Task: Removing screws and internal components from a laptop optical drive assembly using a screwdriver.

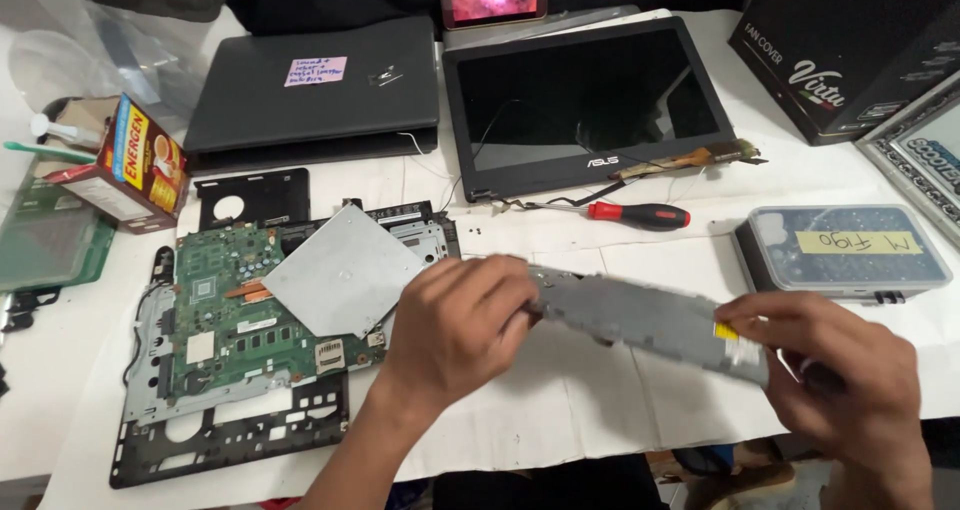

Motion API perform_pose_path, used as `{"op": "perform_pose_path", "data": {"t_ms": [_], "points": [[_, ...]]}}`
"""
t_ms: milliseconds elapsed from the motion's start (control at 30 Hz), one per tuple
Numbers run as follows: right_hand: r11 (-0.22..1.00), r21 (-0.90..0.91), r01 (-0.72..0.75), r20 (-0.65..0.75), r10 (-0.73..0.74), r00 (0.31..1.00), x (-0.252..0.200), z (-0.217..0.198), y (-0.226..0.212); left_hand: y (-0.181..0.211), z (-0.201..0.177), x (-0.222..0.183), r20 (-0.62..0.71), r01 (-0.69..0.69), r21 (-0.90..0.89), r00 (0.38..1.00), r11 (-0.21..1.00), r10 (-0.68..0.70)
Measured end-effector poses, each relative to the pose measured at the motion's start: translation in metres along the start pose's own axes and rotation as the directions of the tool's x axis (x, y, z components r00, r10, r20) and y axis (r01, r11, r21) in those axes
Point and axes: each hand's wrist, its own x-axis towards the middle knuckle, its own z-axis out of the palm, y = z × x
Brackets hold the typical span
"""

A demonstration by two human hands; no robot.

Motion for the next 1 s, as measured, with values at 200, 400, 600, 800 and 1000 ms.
{"op": "perform_pose_path", "data": {"t_ms": [200, 400, 600, 800, 1000], "points": [[0.959, -0.274, 0.069, -0.011, -0.074, 0.997, -0.043, 0.008, 0.034, -0.001, 0.029, -0.047, 0.076, -0.079, 0.085, 0.995, 0.993, 0.072], [0.882, -0.449, -0.144, 0.063, 0.191, 0.980, -0.097, 0.015, 0.067, 0.007, 0.036, -0.052, 0.336, 0.019, 0.036, 0.941, 0.999, -0.030], [0.860, -0.454, -0.234, 0.111, 0.316, 0.942, -0.109, 0.025, 0.076, 0.000, 0.040, -0.050, 0.411, 0.202, 0.036, 0.890, 0.979, -0.199], [0.852, -0.209, -0.479, 0.137, 0.511, 0.849, -0.089, 0.013, 0.053, -0.006, 0.039, -0.050, 0.540, 0.495, 0.213, 0.659, 0.842, -0.524], [0.591, -0.290, -0.753, 0.141, 0.804, 0.577, -0.078, 0.004, 0.038, -0.002, 0.043, -0.048, 0.485, 0.519, 0.127, 0.711, 0.846, -0.509]]}}
